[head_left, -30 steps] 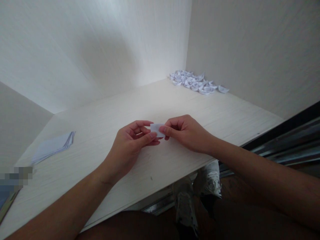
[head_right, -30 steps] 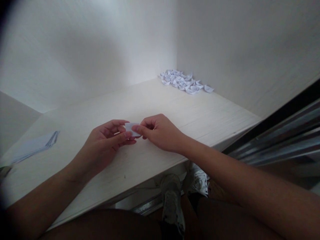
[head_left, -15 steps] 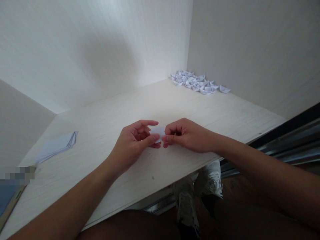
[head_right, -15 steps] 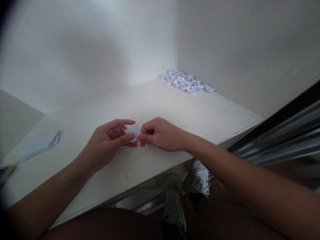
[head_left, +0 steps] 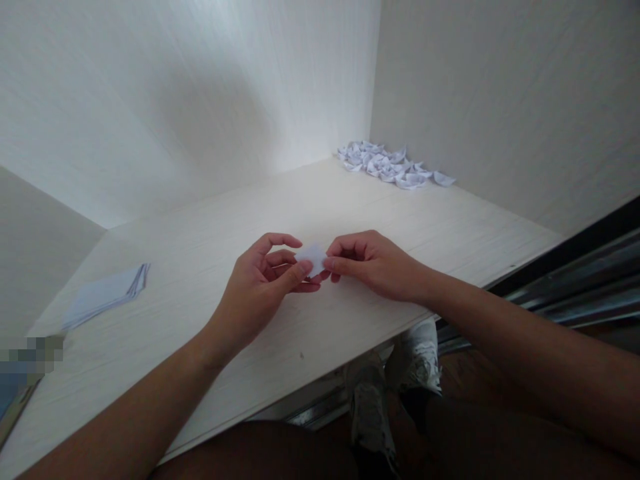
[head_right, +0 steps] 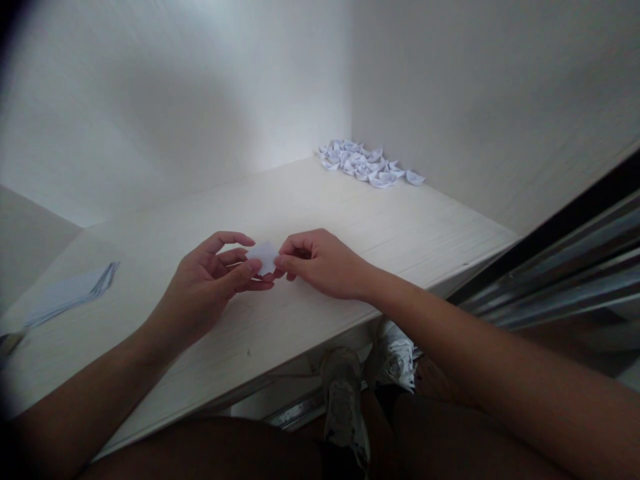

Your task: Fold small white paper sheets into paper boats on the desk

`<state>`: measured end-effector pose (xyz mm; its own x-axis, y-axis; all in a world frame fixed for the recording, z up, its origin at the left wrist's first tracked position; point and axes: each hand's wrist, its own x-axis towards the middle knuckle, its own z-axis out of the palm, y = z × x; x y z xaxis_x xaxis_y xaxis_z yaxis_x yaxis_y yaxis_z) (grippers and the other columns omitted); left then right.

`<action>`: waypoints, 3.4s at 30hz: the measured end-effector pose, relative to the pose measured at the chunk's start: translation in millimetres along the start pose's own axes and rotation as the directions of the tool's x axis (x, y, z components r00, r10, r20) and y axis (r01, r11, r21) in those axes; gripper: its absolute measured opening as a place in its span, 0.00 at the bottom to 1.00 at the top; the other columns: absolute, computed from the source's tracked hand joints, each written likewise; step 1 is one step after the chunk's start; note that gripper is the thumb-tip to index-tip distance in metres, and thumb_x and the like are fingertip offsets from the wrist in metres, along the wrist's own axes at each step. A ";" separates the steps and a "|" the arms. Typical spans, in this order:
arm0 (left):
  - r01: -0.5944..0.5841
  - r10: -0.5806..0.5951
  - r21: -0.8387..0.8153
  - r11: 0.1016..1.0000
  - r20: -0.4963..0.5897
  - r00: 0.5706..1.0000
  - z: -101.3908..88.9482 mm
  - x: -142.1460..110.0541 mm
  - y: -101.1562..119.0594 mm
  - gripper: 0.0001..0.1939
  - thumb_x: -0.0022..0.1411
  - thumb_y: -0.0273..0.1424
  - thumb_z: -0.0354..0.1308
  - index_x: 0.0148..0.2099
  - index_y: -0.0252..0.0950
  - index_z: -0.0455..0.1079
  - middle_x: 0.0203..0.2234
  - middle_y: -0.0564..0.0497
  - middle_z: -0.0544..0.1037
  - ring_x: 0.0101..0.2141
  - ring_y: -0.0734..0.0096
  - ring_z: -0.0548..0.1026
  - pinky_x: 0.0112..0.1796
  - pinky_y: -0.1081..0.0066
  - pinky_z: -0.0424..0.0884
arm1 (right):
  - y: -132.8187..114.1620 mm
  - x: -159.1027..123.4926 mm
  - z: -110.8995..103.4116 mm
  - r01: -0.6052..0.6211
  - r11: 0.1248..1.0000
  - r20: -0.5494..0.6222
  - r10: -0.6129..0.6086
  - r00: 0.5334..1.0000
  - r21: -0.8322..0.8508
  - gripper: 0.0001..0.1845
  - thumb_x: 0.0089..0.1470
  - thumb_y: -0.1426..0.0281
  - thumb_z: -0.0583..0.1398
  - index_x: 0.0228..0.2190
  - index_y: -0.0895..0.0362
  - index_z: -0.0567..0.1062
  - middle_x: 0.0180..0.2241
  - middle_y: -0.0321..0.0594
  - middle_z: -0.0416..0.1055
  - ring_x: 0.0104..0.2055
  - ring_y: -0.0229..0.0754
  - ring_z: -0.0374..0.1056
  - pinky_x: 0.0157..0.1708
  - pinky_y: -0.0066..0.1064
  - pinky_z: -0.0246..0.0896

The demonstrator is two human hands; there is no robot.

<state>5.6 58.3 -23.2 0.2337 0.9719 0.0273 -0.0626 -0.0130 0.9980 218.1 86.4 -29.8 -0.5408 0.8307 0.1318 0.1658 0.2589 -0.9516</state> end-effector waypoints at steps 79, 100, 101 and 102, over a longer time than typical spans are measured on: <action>-0.689 0.809 0.524 0.501 0.000 0.588 4.0 -15.3 15.3 0.13 0.55 0.26 0.75 0.43 0.39 0.80 0.30 0.54 0.86 0.27 0.76 0.83 0.29 0.80 0.79 | -41.3 -17.5 14.3 0.549 0.611 -0.202 -0.752 0.627 -0.571 0.07 0.58 0.81 0.67 0.37 0.59 0.79 0.37 0.42 0.79 0.38 0.35 0.75 0.39 0.24 0.70; -0.545 0.565 0.151 0.825 -0.179 0.806 11.4 -15.9 18.8 0.09 0.55 0.21 0.72 0.38 0.38 0.81 0.28 0.54 0.85 0.27 0.72 0.84 0.31 0.76 0.84 | -43.3 -16.7 26.0 0.400 0.857 -0.382 -0.505 0.774 -0.324 0.06 0.59 0.76 0.67 0.35 0.53 0.79 0.31 0.33 0.79 0.32 0.35 0.74 0.33 0.27 0.69; -0.539 0.557 0.143 0.830 -0.171 0.813 11.6 -15.8 18.6 0.09 0.56 0.21 0.72 0.38 0.38 0.81 0.28 0.53 0.85 0.27 0.71 0.84 0.32 0.76 0.84 | -43.3 -16.3 26.3 0.392 0.871 -0.393 -0.485 0.781 -0.296 0.05 0.59 0.75 0.68 0.35 0.53 0.79 0.31 0.33 0.79 0.31 0.35 0.74 0.32 0.28 0.69; -0.535 0.552 0.140 0.833 -0.158 0.818 11.6 -15.7 18.6 0.08 0.57 0.21 0.71 0.38 0.38 0.82 0.29 0.52 0.86 0.28 0.71 0.84 0.32 0.75 0.84 | -43.5 -16.0 26.4 0.388 0.880 -0.399 -0.472 0.786 -0.275 0.05 0.58 0.75 0.68 0.35 0.53 0.80 0.30 0.33 0.80 0.31 0.36 0.74 0.32 0.28 0.69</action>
<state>12.0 40.1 -4.5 0.0029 0.8255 0.5644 -0.0413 -0.5638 0.8249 197.8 48.8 2.1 -0.1746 0.7278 0.6632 0.1623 0.6856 -0.7097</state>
